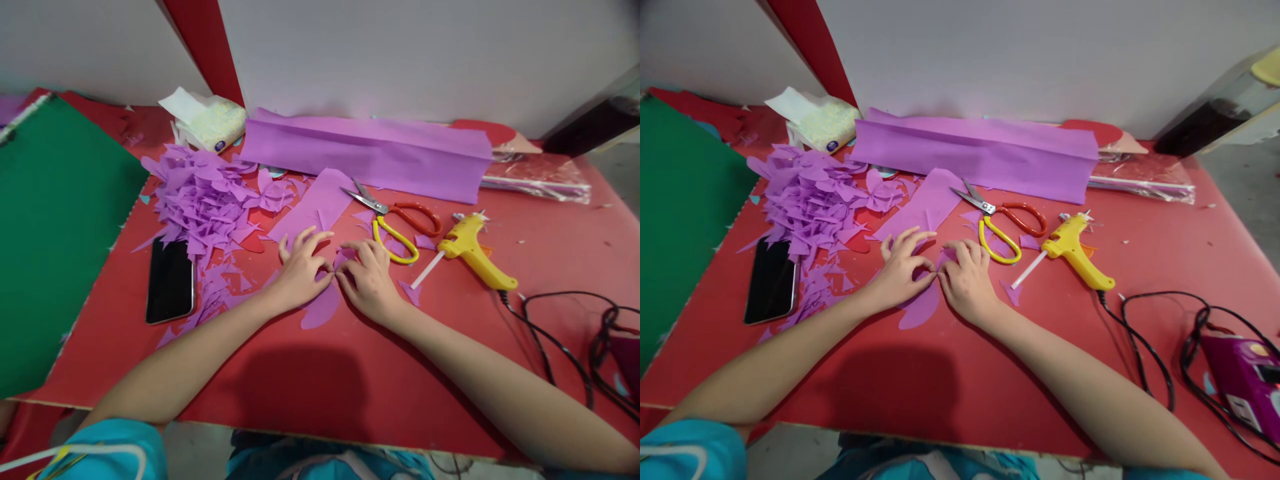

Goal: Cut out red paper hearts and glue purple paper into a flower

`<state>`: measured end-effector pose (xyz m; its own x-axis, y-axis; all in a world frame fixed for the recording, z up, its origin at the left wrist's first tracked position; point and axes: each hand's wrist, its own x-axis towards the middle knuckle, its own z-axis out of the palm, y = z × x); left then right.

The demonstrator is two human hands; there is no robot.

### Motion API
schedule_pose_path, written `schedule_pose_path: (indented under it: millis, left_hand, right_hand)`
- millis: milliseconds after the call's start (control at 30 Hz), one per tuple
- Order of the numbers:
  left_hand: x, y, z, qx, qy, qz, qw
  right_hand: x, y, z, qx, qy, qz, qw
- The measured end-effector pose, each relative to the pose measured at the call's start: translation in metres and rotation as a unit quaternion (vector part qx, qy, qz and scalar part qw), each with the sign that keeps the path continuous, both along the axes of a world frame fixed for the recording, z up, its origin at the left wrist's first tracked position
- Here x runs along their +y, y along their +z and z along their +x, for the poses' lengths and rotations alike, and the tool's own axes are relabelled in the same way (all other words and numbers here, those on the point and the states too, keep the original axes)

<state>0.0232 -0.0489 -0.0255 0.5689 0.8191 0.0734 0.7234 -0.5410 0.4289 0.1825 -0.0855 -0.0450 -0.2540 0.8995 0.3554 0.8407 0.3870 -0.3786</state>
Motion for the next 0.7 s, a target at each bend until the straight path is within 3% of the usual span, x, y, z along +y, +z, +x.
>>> schedule_pose_path:
  millis: [467,700]
  left_hand:
    - [-0.0012,0.0003,0.0002,-0.04,0.015,-0.005,0.999]
    - [0.0017,-0.0017,0.0004,-0.091,0.067,0.007,0.994]
  right_hand:
    - [-0.0009,0.0018,0.0025,0.07,0.008,0.007,0.998]
    - [-0.0006,0.0035,0.0088,0.169,-0.051,0.027,0.984]
